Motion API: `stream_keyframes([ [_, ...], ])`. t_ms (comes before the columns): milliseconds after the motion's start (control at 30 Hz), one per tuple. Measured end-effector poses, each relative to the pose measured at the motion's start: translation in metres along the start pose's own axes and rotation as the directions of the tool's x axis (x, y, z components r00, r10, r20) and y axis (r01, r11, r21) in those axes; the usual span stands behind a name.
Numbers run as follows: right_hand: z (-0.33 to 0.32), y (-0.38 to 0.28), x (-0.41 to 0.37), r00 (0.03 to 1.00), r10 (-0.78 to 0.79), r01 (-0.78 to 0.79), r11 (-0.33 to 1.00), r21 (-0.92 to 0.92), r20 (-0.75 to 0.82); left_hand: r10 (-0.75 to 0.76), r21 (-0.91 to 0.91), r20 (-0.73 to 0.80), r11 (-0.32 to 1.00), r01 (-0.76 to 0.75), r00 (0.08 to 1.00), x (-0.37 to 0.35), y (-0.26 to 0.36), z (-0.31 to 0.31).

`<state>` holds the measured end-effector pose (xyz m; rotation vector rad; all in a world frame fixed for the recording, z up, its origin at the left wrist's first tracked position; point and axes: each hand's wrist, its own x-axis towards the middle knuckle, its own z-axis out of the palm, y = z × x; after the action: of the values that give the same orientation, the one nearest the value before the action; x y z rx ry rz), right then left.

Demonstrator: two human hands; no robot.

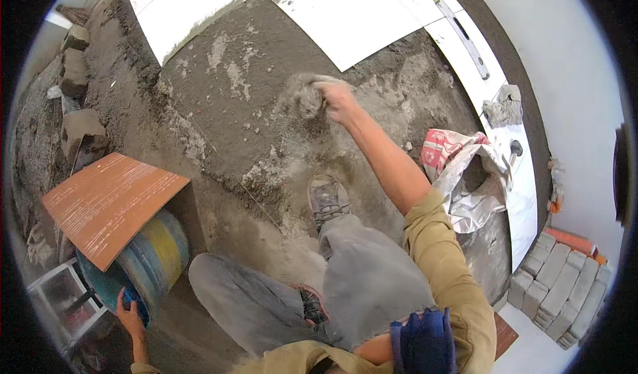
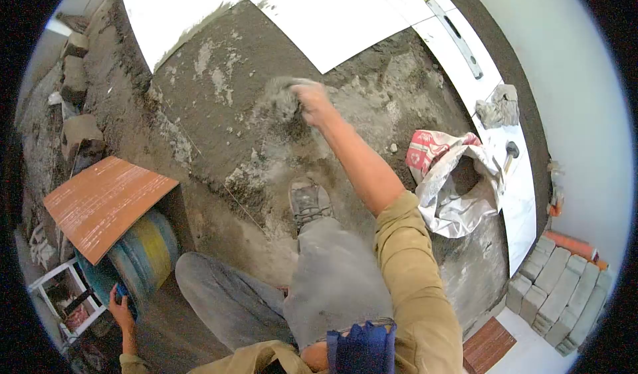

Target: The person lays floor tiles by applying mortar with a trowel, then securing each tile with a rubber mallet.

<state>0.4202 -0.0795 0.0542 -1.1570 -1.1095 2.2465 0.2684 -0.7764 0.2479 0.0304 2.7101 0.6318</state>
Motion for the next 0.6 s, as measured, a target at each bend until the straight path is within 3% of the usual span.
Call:
stream_keyframes([
  [67,-0.045,0.007,0.010,0.951,-0.310,0.309,0.946,-0.096,-0.003,-0.038,0.010,-0.027,0.999,0.038,0.999,0.002,-0.009,0.000],
  [133,-0.071,-0.011,0.003,0.982,0.032,-0.009,0.992,0.124,-0.185,0.101,-0.072,-0.069,0.992,-0.106,0.992,0.011,-0.051,-0.001],
  [167,-0.092,-0.021,-0.011,0.985,0.115,-0.096,0.985,0.141,-0.131,0.081,-0.086,-0.081,0.992,-0.087,0.993,0.005,-0.040,0.000],
  [233,-0.118,-0.047,-0.028,0.949,0.225,-0.273,0.937,-0.218,-0.222,-0.037,-0.011,-0.058,0.999,0.036,0.998,-0.001,-0.003,0.000],
  [267,-0.143,-0.061,-0.030,0.949,0.297,-0.311,0.822,-0.477,-0.109,-0.087,0.011,-0.056,0.996,0.087,0.995,-0.002,0.002,0.001],
  [300,-0.156,-0.074,-0.023,0.923,0.384,-0.280,0.651,-0.705,-0.013,0.012,-0.018,-0.090,1.000,-0.014,0.996,0.002,-0.013,0.003],
  [333,-0.147,-0.082,-0.013,0.921,0.389,-0.265,0.642,-0.719,0.007,0.115,-0.036,-0.127,0.992,-0.120,0.985,0.002,-0.022,0.003],
  [367,-0.137,-0.093,-0.006,0.884,0.466,-0.154,0.374,-0.915,0.042,0.098,-0.042,-0.145,0.994,-0.105,0.985,0.001,-0.021,0.002],
  [400,-0.124,-0.103,0.000,0.842,0.538,0.004,0.076,-0.997,0.044,0.084,-0.051,-0.117,0.995,-0.091,0.990,0.002,-0.018,0.000],
  [467,-0.069,-0.106,0.042,0.861,0.465,0.356,-0.260,-0.898,0.206,0.078,-0.058,-0.089,0.995,-0.083,0.993,0.002,-0.017,0.000],
  [533,-0.034,-0.088,0.091,0.969,0.023,0.238,0.197,-0.951,0.248,0.091,-0.048,-0.103,0.994,-0.096,0.991,0.004,-0.019,0.003],
  [567,-0.017,-0.081,0.111,0.967,-0.172,0.250,0.486,-0.838,0.188,0.096,-0.042,-0.096,0.994,-0.100,0.991,0.003,-0.009,0.003],
  [600,-0.004,-0.088,0.115,0.884,-0.417,0.370,0.345,-0.863,0.213,0.012,-0.016,-0.052,1.000,-0.013,0.999,-0.001,0.006,0.001],
])
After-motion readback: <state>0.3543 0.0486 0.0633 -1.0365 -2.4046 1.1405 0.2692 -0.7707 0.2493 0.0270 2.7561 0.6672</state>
